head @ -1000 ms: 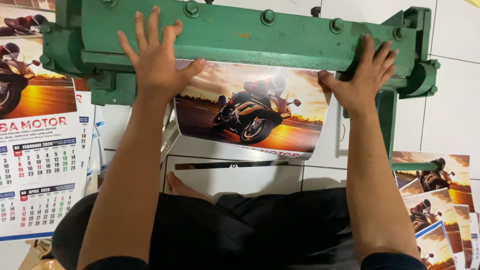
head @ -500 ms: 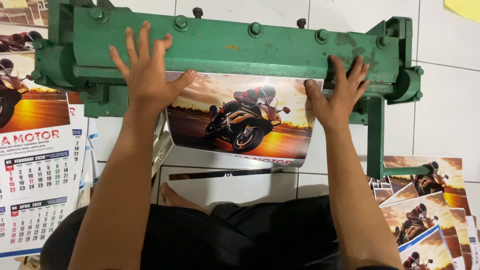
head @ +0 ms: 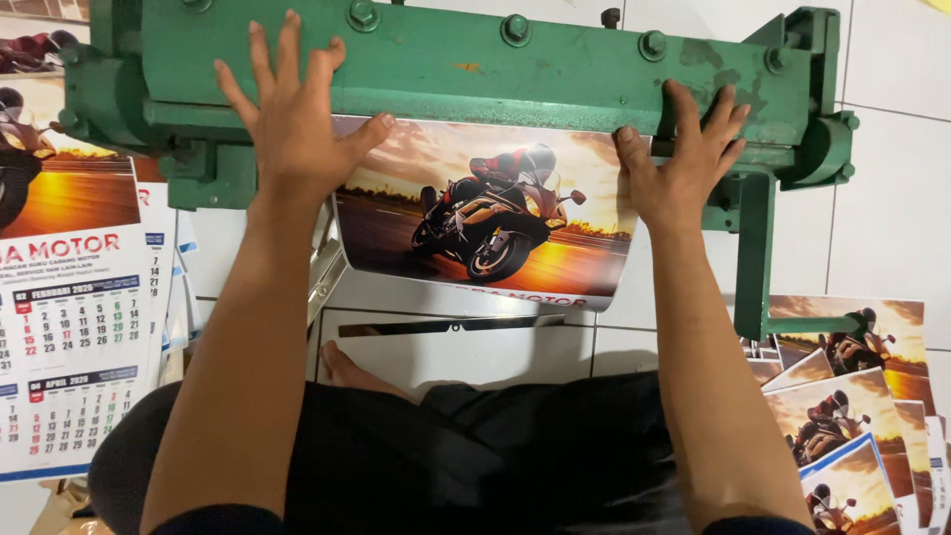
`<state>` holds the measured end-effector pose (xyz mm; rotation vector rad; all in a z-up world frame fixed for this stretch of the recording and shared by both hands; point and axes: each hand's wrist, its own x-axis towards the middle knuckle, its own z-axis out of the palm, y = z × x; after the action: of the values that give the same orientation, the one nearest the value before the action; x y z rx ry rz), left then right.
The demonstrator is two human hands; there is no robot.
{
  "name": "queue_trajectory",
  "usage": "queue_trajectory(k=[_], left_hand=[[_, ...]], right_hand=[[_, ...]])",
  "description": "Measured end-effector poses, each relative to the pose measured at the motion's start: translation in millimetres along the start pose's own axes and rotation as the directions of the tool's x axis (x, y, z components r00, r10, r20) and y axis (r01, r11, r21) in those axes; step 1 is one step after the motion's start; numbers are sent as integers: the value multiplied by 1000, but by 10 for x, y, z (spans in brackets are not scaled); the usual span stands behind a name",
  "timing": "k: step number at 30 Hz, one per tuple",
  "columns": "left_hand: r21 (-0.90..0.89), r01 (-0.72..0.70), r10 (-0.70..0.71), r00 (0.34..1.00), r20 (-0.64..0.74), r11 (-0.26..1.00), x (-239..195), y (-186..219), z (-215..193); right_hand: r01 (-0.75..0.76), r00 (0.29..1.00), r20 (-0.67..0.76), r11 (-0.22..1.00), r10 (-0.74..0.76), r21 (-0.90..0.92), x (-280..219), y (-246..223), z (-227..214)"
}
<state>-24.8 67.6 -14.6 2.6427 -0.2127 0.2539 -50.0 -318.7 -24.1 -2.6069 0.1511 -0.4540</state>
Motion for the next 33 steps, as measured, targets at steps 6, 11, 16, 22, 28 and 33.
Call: queue_trajectory(k=[6,11,16,22,28,33], left_hand=[[97,21,-25,999,41,995,-15,70,-48],[159,68,-87,989,117,985,7,97,-68],[154,71,-88,990,107,986,23,114,-79],[92,38,-46,995,89,995,34,83,-75],[33,-47,44,997,64,998,88,-23,-162],[39,-109,110,993,-41,993,143,-89,-104]], right_hand=[[418,905,23,877,-425,-237,24,-318,-28],[531,847,-79,828,-526,177,33,-410,95],[390,921,18,920,-389,-44,92,-475,266],[333,941,-34,939,-337,-89,116,-490,356],[391,919,-33,919,-393,-55,151,-443,377],[419,907,-27,908,-420,-26,172,-499,378]])
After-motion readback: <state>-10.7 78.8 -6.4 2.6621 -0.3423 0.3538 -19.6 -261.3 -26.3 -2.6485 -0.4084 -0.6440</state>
